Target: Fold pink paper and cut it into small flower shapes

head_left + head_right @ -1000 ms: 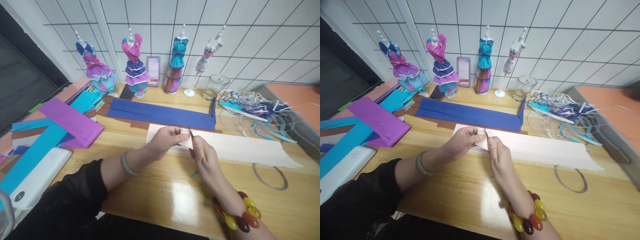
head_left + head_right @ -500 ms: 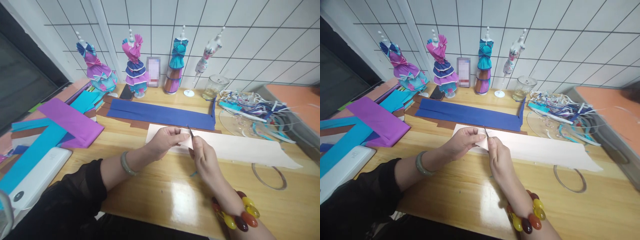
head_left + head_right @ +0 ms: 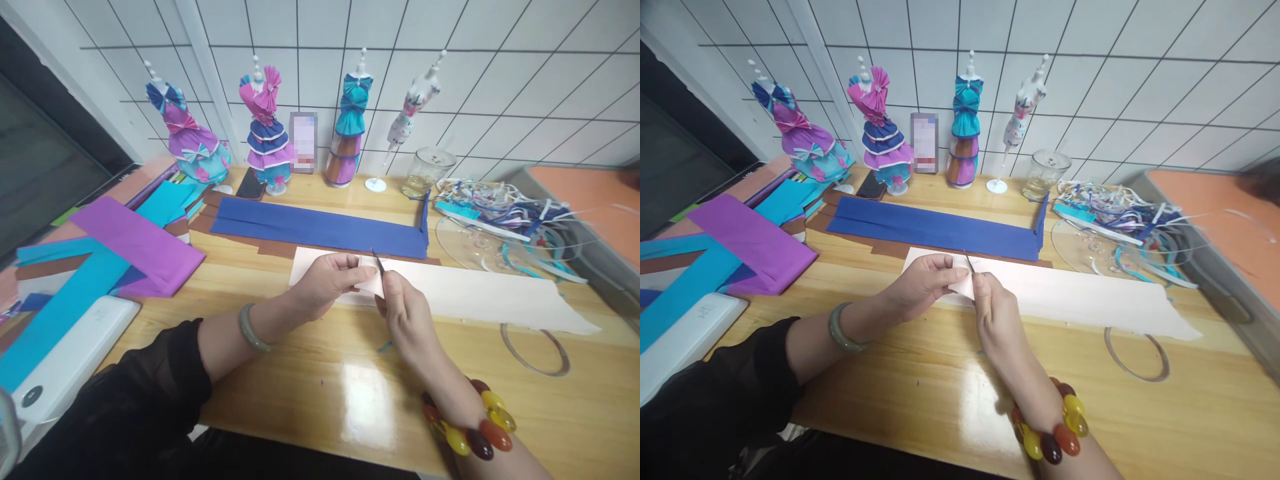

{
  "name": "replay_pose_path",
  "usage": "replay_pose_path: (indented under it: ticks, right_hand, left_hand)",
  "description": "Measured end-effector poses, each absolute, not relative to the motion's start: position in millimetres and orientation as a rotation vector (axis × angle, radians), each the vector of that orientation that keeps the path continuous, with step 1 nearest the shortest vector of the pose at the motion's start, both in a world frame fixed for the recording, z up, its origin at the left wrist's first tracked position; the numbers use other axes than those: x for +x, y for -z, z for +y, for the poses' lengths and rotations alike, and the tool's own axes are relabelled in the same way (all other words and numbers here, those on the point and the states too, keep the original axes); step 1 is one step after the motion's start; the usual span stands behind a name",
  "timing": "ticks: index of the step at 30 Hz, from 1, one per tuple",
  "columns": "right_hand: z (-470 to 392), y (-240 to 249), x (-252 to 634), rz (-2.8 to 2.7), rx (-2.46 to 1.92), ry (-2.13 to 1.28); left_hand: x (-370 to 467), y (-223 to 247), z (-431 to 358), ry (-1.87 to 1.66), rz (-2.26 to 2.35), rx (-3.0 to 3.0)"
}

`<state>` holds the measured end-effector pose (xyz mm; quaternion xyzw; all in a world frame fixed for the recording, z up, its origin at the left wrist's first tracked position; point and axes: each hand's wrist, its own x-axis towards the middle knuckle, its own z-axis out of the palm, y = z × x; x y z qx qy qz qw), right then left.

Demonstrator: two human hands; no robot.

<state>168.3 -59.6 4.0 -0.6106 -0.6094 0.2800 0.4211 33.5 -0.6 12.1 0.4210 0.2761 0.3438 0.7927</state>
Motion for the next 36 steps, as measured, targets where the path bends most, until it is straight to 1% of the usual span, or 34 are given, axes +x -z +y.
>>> replay_pose_path:
  ticks: [12,28,36]
  right_hand:
    - [-59.7,-2.1,169.8,-1.508,-1.506,-0.759]
    - [-59.2,-3.3,171.6,-1.581,-1.519,-0.656]
    - [-59.5,-4.6,171.6,-1.574,-1.51,-0.681]
  left_hand:
    - [33.7,-10.4,-0.2,-0.733,0.602,0.9]
    - [32.2,-11.3,3.5,-0.701,0.629,0.939]
    - [31.2,-12.0,2.5,-0.7,0.616,0.943]
